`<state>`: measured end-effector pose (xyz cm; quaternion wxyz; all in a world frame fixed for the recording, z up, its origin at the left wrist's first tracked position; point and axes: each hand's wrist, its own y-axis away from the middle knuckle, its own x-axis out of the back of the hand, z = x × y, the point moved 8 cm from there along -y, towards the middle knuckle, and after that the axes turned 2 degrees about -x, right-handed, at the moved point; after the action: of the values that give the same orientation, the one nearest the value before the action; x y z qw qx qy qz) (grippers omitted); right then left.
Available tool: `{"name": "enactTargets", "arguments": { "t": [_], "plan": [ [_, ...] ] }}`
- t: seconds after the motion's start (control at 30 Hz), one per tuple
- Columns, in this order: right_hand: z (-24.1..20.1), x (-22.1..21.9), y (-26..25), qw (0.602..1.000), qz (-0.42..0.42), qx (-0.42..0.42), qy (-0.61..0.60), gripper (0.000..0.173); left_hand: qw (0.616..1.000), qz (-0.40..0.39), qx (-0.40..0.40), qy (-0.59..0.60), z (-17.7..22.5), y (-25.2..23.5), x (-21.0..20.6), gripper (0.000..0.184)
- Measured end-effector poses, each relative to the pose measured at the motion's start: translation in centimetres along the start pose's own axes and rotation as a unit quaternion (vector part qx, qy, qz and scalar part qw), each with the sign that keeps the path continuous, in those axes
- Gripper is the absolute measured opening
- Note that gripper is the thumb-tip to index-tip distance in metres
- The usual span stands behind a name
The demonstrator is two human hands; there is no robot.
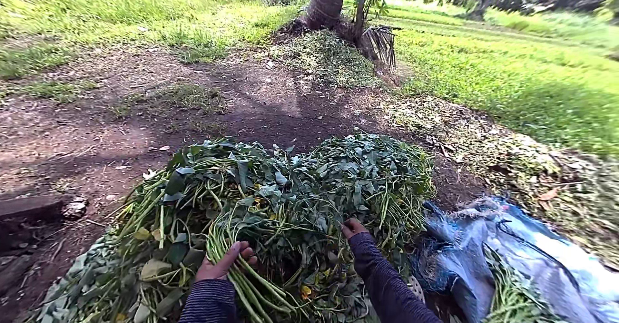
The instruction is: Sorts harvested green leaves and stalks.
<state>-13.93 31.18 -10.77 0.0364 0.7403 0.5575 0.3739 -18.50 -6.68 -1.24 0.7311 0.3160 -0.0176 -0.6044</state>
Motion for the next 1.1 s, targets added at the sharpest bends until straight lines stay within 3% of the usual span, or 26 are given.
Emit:
{"name": "enactTargets", "arguments": {
  "t": [0.13, 0.43, 0.57, 0.83, 0.93, 1.03, 1.1],
  "plan": [
    [-2.6, 0.5, 8.0, 0.962, -0.078, -0.033, -0.259, 0.025, 0.998, -0.02, 0.053, -0.03, -2.5, 1.1, -1.6, 0.04],
    [-1.3, -8.5, 15.9, 0.983, -0.125, 0.036, -0.127, 0.03, 0.972, -0.065, 0.157, -0.161, -7.2, 3.6, -3.6, 0.051],
    [-1.6, -10.9, 17.8, 0.985, -0.134, 0.052, -0.098, 0.029, 0.963, -0.062, 0.158, -0.209, -8.3, 3.8, -3.2, 0.067],
    [-1.3, -13.5, 19.2, 0.98, -0.15, 0.117, -0.064, 0.028, 0.959, -0.067, 0.134, -0.242, -8.4, 3.6, -2.4, 0.053],
    [-1.0, -13.8, 19.2, 0.975, -0.186, 0.091, -0.076, 0.036, 0.938, -0.094, 0.119, -0.312, -8.1, 3.9, -2.5, 0.065],
    [-1.0, -15.2, 18.9, 0.937, -0.27, 0.017, -0.219, 0.052, 0.915, -0.111, 0.086, -0.377, -8.0, 4.1, -2.8, 0.076],
    [-1.7, -16.2, 18.3, 0.865, -0.319, -0.056, -0.383, 0.074, 0.896, -0.131, 0.064, -0.42, -8.2, 4.2, -3.0, 0.084]
  ]
}}
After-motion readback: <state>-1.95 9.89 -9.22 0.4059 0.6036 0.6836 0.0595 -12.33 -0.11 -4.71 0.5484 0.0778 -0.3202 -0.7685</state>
